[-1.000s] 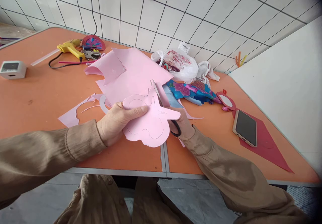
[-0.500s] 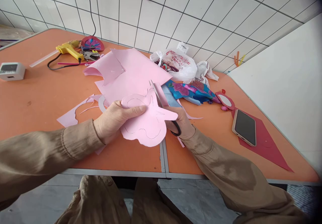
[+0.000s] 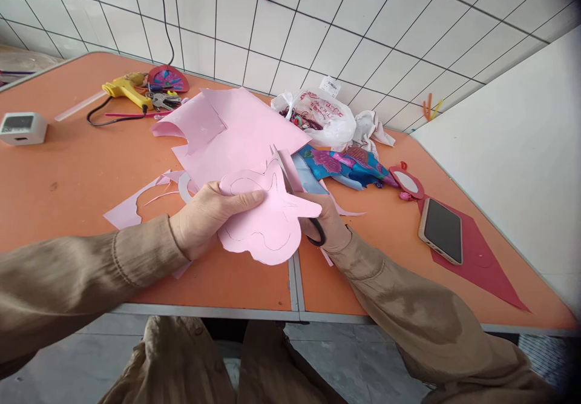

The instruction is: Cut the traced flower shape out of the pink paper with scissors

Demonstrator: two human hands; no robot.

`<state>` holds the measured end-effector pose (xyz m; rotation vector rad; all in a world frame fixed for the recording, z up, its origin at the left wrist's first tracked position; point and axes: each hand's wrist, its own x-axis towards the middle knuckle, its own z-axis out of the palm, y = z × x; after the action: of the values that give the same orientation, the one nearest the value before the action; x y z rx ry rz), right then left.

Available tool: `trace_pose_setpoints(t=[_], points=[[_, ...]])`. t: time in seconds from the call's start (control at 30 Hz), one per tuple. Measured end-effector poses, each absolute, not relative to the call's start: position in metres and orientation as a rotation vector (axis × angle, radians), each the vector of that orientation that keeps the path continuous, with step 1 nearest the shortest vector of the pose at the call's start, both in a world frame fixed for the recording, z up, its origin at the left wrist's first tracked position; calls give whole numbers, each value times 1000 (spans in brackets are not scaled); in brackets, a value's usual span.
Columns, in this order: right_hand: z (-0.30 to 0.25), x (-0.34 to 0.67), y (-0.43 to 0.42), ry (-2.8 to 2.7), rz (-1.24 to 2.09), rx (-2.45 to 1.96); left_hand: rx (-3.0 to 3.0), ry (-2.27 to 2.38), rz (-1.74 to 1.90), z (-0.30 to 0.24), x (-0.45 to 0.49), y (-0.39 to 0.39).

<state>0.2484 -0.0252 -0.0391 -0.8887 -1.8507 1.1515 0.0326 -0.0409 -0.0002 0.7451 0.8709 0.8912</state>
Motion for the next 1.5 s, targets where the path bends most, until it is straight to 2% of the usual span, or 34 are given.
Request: trace_pose_setpoints(t=[0.23, 0.53, 1.07, 1.5], points=[[-31, 246, -27, -1897, 1101, -894, 782, 863, 886, 1, 31, -39], [-22, 243, -29, -1854, 1250, -894, 806, 852, 871, 7, 28, -36], [-27, 247, -26, -1894, 1196, -891, 805, 854, 779, 18, 23, -29], [-25, 254, -26, -1840, 1353, -875, 957, 798, 735, 11, 6, -13]])
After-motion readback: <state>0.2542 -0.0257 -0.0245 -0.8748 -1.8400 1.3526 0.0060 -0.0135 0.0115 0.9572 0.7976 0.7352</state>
